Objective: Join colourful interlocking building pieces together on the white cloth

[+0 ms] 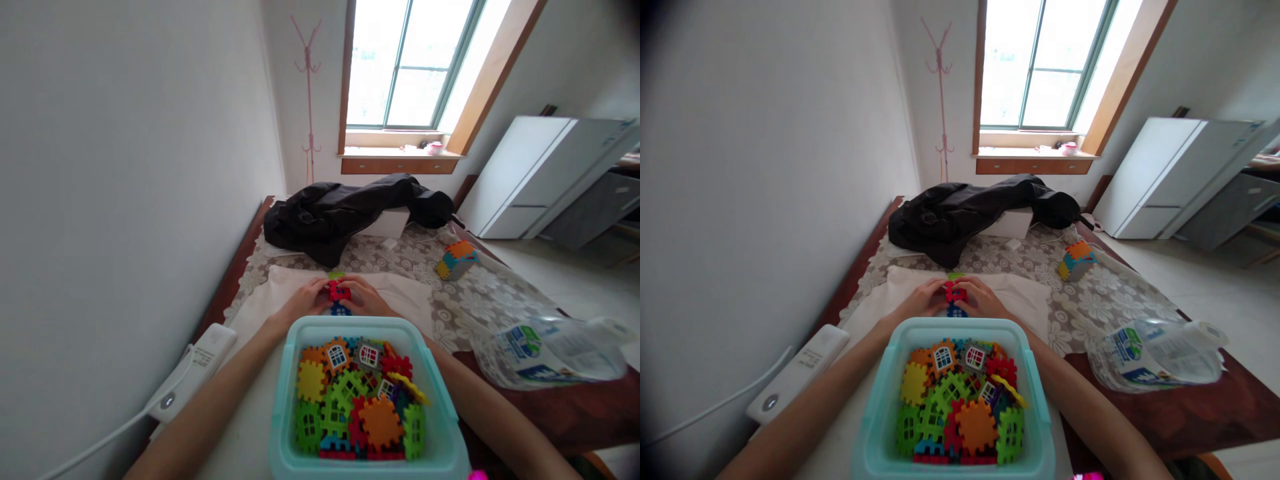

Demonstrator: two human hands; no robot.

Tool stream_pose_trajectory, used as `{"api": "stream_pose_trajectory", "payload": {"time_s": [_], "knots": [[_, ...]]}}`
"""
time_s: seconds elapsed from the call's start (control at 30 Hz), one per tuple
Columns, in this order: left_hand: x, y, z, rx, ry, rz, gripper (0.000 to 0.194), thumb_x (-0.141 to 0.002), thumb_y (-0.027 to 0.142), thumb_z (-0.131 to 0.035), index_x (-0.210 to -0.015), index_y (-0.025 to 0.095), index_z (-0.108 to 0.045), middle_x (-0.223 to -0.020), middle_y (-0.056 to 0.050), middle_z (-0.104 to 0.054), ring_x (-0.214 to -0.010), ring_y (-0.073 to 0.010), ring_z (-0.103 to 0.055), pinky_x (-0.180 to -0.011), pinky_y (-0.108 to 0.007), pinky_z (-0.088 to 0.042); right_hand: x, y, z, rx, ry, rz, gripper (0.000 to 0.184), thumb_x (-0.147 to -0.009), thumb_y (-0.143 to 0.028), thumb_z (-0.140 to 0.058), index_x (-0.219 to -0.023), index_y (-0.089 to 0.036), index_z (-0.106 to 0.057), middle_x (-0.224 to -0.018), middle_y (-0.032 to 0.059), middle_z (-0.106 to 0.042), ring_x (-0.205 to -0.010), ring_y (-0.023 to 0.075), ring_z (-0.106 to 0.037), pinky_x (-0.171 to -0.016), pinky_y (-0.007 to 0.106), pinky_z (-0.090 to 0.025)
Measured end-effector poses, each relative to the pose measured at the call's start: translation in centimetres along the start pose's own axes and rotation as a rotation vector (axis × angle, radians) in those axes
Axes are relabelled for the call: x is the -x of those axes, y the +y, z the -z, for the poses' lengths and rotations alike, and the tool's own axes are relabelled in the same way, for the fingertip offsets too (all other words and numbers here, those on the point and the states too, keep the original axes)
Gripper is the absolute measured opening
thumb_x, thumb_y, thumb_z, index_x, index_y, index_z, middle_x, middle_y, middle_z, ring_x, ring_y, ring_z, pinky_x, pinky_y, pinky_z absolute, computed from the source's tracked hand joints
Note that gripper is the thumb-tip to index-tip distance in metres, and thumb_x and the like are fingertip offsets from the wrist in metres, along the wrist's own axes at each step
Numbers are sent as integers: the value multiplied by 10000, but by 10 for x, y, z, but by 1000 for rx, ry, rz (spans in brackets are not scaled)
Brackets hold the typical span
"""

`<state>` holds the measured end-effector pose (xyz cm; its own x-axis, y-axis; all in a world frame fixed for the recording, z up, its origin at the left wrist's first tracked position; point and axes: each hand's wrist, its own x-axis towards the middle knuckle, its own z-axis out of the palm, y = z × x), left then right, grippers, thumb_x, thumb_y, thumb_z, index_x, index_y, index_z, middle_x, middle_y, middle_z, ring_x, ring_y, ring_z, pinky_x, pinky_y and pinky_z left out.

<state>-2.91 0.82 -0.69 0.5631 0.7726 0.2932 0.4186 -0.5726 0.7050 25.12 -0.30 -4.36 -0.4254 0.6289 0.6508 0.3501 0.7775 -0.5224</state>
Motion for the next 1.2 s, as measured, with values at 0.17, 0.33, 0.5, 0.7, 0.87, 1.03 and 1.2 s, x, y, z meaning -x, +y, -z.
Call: {"api": "stream_pose_trajectory", "payload": {"time_s": [0.17, 0.33, 0.5, 0.7, 0.87, 1.03, 1.2], "knots": [[-1, 6, 4, 15, -14, -1, 481, -954, 143, -861, -1428, 189, -796, -1410, -163, -847, -1264, -331, -847, -1207, -532, -696, -3, -5, 2, 23, -4, -17, 352, -1172, -402, -764, -1494, -266, -800, -1496, 166, -793, -1396, 307, -797, -1224, 513, -704], [-2, 14, 6, -56, -29, 63, 472, -935, 185, -896, -1401, 174, -818, -1419, -177, -868, -1314, -368, -837, -1242, -541, -667, -5, -6, 3, -19, -46, -20, 356, -1192, -408, -735, -1507, -275, -831, -1524, 192, -781, -1432, 343, -780, -1252, 570, -687], [-5, 20, 8, -132, -12, 116, 483, -911, 225, -918, -1388, 192, -846, -1409, -174, -887, -1307, -389, -836, -1238, -554, -663, -5, -6, 1, -20, -41, -64, 308, -1189, -422, -731, -1441, -320, -875, -1556, 169, -779, -1450, 352, -776, -1280, 612, -666], [-7, 26, 12, -295, -32, 147, 515, -976, 375, -857, -1459, 196, -858, -1456, -171, -886, -1360, -400, -814, -1260, -533, -636, -10, -7, 4, 74, -68, 22, 350, -1247, -455, -636, -1447, -271, -857, -1575, 163, -787, -1468, 317, -763, -1292, 560, -653], [-10, 23, 13, -321, -62, 155, 595, -1014, 464, -805, -1533, 174, -826, -1471, -155, -893, -1402, -391, -785, -1261, -512, -619, -14, -10, 8, 162, -99, 66, 383, -1281, -453, -564, -1467, -232, -816, -1564, 170, -784, -1439, 289, -763, -1273, 522, -640], [-11, 20, 10, -325, -61, 146, 649, -1012, 488, -785, -1565, 150, -809, -1522, -172, -867, -1415, -397, -774, -1256, -514, -615, -14, -12, 10, 201, -142, 54, 436, -1285, -540, -526, -1464, -216, -758, -1649, 185, -735, -1533, 320, -702, -1309, 559, -597], [-11, 21, 7, -297, -66, 142, 617, -1029, 420, -797, -1577, 138, -798, -1503, -145, -878, -1394, -370, -747, -1277, -517, -583, -13, -6, 10, 183, -204, 50, 513, -1304, -531, -439, -1664, -239, -659, -1749, 176, -671, -1602, 321, -639, -1384, 585, -517]]}}
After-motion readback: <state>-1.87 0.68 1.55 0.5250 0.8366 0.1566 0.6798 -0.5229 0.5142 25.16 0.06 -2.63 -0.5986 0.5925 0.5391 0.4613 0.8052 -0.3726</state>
